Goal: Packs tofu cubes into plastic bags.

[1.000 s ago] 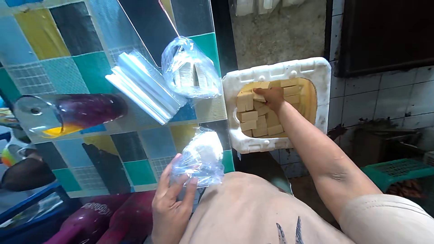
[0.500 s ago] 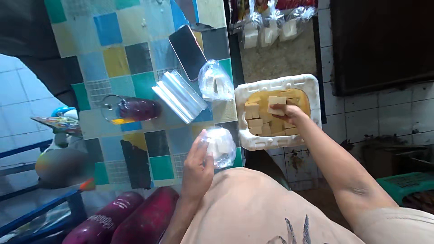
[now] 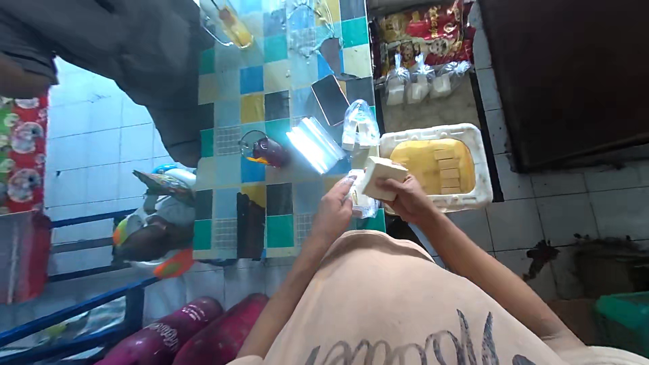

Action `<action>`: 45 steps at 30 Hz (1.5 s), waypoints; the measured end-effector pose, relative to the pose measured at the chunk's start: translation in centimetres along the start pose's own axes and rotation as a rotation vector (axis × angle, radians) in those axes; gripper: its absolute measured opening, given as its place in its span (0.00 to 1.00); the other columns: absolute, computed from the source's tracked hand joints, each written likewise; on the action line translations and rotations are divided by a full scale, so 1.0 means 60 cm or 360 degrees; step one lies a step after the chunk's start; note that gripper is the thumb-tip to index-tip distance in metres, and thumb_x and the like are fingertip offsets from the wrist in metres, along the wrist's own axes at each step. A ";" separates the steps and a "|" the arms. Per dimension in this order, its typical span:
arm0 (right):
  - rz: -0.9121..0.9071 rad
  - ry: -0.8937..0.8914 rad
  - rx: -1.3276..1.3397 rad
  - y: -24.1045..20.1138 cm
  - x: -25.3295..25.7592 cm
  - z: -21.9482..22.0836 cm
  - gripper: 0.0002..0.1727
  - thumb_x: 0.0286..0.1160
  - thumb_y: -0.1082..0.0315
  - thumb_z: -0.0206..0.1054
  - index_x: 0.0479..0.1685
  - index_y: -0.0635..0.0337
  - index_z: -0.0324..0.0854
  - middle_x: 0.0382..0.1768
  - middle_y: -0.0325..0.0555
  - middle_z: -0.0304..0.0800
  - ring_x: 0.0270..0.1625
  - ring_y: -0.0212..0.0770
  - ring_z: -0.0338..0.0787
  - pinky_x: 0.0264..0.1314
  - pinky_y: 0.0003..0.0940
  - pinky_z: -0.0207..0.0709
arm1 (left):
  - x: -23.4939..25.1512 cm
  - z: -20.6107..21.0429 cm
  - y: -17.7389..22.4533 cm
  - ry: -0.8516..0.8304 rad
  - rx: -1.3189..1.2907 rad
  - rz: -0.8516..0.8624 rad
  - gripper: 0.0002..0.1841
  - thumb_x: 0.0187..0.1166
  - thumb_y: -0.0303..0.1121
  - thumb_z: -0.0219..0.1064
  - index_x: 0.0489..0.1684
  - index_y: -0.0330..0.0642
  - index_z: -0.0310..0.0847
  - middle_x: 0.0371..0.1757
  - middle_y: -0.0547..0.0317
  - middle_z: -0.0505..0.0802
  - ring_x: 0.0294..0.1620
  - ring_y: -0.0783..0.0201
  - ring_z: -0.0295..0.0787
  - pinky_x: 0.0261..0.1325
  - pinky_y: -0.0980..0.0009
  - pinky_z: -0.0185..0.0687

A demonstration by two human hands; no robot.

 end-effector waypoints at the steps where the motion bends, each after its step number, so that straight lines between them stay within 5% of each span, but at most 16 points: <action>1: -0.0083 0.0000 -0.0154 0.016 -0.001 0.008 0.21 0.73 0.77 0.68 0.65 0.51 0.78 0.51 0.37 0.93 0.49 0.31 0.93 0.52 0.32 0.90 | -0.002 -0.002 0.000 0.0011 -0.0016 0.0014 0.24 0.86 0.18 0.49 0.79 0.35 0.74 0.82 0.44 0.77 0.61 0.54 0.90 0.56 0.56 0.88; 4: -0.0528 0.0012 -0.1056 0.032 -0.003 0.006 0.21 0.64 0.81 0.77 0.60 0.67 0.83 0.46 0.47 0.94 0.46 0.33 0.93 0.53 0.33 0.89 | -0.004 -0.012 0.003 0.0039 -0.0059 0.0053 0.24 0.83 0.17 0.48 0.78 0.34 0.74 0.81 0.43 0.78 0.56 0.54 0.90 0.52 0.56 0.88; 6: -0.0677 -0.0084 -0.1675 0.018 -0.003 0.011 0.20 0.65 0.74 0.80 0.58 0.67 0.86 0.42 0.56 0.95 0.42 0.48 0.95 0.49 0.49 0.89 | 0.005 -0.015 0.013 -0.0033 -0.0030 0.0094 0.26 0.82 0.17 0.48 0.80 0.35 0.73 0.82 0.44 0.77 0.61 0.54 0.88 0.57 0.57 0.85; 8: -0.0325 -0.0195 -0.2104 -0.012 0.005 0.043 0.19 0.70 0.72 0.76 0.60 0.66 0.87 0.44 0.64 0.94 0.48 0.64 0.94 0.53 0.65 0.82 | 0.019 -0.013 0.033 -0.0183 0.0063 0.0129 0.28 0.82 0.16 0.49 0.84 0.33 0.68 0.84 0.41 0.74 0.72 0.51 0.83 0.69 0.55 0.79; 10: 0.0100 -0.0198 -0.2371 -0.036 0.028 0.079 0.16 0.73 0.71 0.73 0.57 0.69 0.85 0.50 0.69 0.90 0.57 0.70 0.89 0.60 0.69 0.77 | 0.030 -0.012 0.054 -0.0313 0.0166 0.0140 0.28 0.82 0.15 0.50 0.84 0.34 0.68 0.85 0.42 0.73 0.72 0.51 0.84 0.69 0.55 0.81; 13: 0.0320 -0.0093 -0.2362 -0.044 0.062 0.097 0.18 0.75 0.67 0.73 0.59 0.71 0.84 0.57 0.70 0.88 0.64 0.69 0.87 0.65 0.70 0.75 | 0.028 -0.012 0.072 -0.0398 0.0120 0.0081 0.28 0.81 0.14 0.48 0.83 0.36 0.69 0.86 0.44 0.70 0.53 0.58 0.92 0.52 0.60 0.89; 15: 0.0419 -0.0061 -0.2176 -0.037 0.072 0.099 0.19 0.78 0.66 0.72 0.60 0.72 0.82 0.57 0.69 0.88 0.61 0.64 0.88 0.65 0.65 0.76 | 0.020 -0.014 0.079 -0.0413 0.0028 0.0034 0.29 0.82 0.14 0.47 0.85 0.36 0.64 0.86 0.43 0.69 0.49 0.59 0.92 0.50 0.63 0.89; 19: 0.0593 -0.0069 -0.1717 0.003 0.077 0.078 0.16 0.79 0.68 0.69 0.56 0.73 0.80 0.46 0.59 0.86 0.44 0.47 0.85 0.52 0.48 0.80 | 0.024 -0.009 0.056 -0.0395 0.0004 0.0098 0.30 0.81 0.18 0.50 0.87 0.39 0.63 0.85 0.46 0.72 0.52 0.60 0.90 0.51 0.61 0.87; 22: 0.0586 -0.0078 -0.1366 0.015 0.073 0.077 0.03 0.78 0.76 0.64 0.40 0.69 0.79 0.26 0.42 0.81 0.23 0.31 0.80 0.29 0.28 0.79 | 0.050 0.003 0.011 -0.0366 0.0039 0.0235 0.34 0.79 0.21 0.51 0.91 0.46 0.61 0.86 0.54 0.74 0.47 0.66 0.92 0.45 0.65 0.90; 25: 0.0606 -0.0043 -0.1141 0.016 0.064 0.086 0.07 0.83 0.78 0.57 0.37 0.66 0.77 0.20 0.37 0.77 0.19 0.28 0.76 0.26 0.24 0.74 | 0.032 0.000 0.036 -0.0366 0.0047 0.0184 0.33 0.81 0.19 0.50 0.91 0.43 0.60 0.86 0.50 0.73 0.48 0.64 0.92 0.47 0.65 0.89; 27: 0.0641 -0.0051 -0.1225 0.011 0.059 0.090 0.08 0.87 0.75 0.56 0.40 0.64 0.78 0.23 0.37 0.76 0.23 0.28 0.76 0.31 0.25 0.72 | 0.011 -0.005 0.069 -0.0404 0.0036 0.0104 0.31 0.82 0.16 0.48 0.89 0.39 0.60 0.87 0.45 0.69 0.53 0.60 0.90 0.53 0.63 0.87; 33: 0.0649 -0.0071 -0.1478 0.015 0.064 0.084 0.06 0.86 0.75 0.57 0.46 0.68 0.78 0.33 0.43 0.77 0.33 0.31 0.76 0.39 0.30 0.72 | 0.004 -0.006 0.073 -0.0378 -0.0046 0.0089 0.30 0.82 0.15 0.48 0.87 0.38 0.64 0.85 0.45 0.70 0.48 0.62 0.90 0.49 0.65 0.87; 38: 0.0662 -0.0213 -0.2408 -0.020 0.059 0.105 0.18 0.80 0.69 0.68 0.57 0.78 0.81 0.61 0.71 0.85 0.67 0.63 0.84 0.69 0.62 0.72 | 0.002 -0.007 0.066 -0.0294 -0.0118 0.0080 0.28 0.83 0.16 0.50 0.85 0.37 0.66 0.84 0.45 0.73 0.47 0.62 0.91 0.48 0.65 0.88; 42: 0.0035 -0.0259 -0.2636 -0.090 0.008 0.125 0.12 0.79 0.76 0.64 0.54 0.72 0.89 0.53 0.67 0.91 0.62 0.66 0.89 0.68 0.66 0.75 | 0.001 -0.022 0.063 -0.0106 -0.0213 0.0026 0.31 0.80 0.15 0.49 0.87 0.40 0.65 0.85 0.48 0.75 0.43 0.62 0.93 0.47 0.62 0.89; 44: -0.0425 0.0006 -0.2447 -0.117 -0.022 0.117 0.12 0.79 0.69 0.69 0.52 0.69 0.89 0.49 0.64 0.92 0.55 0.62 0.91 0.61 0.63 0.80 | -0.007 -0.035 0.074 -0.0048 -0.0241 0.0021 0.30 0.81 0.14 0.48 0.85 0.39 0.68 0.83 0.48 0.77 0.41 0.63 0.92 0.45 0.63 0.88; 45: -0.0454 0.0114 -0.2399 -0.121 -0.026 0.111 0.21 0.76 0.63 0.75 0.59 0.71 0.84 0.55 0.67 0.88 0.57 0.65 0.89 0.60 0.64 0.80 | -0.011 -0.039 0.079 -0.0020 -0.0236 0.0037 0.29 0.81 0.14 0.48 0.83 0.38 0.70 0.80 0.47 0.79 0.39 0.64 0.92 0.44 0.64 0.89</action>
Point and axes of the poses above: each hand's wrist, its own x-axis towards the middle knuckle, its own z-axis out of the palm, y = z × x, the point moved 2 cm from there along x, towards the middle knuckle
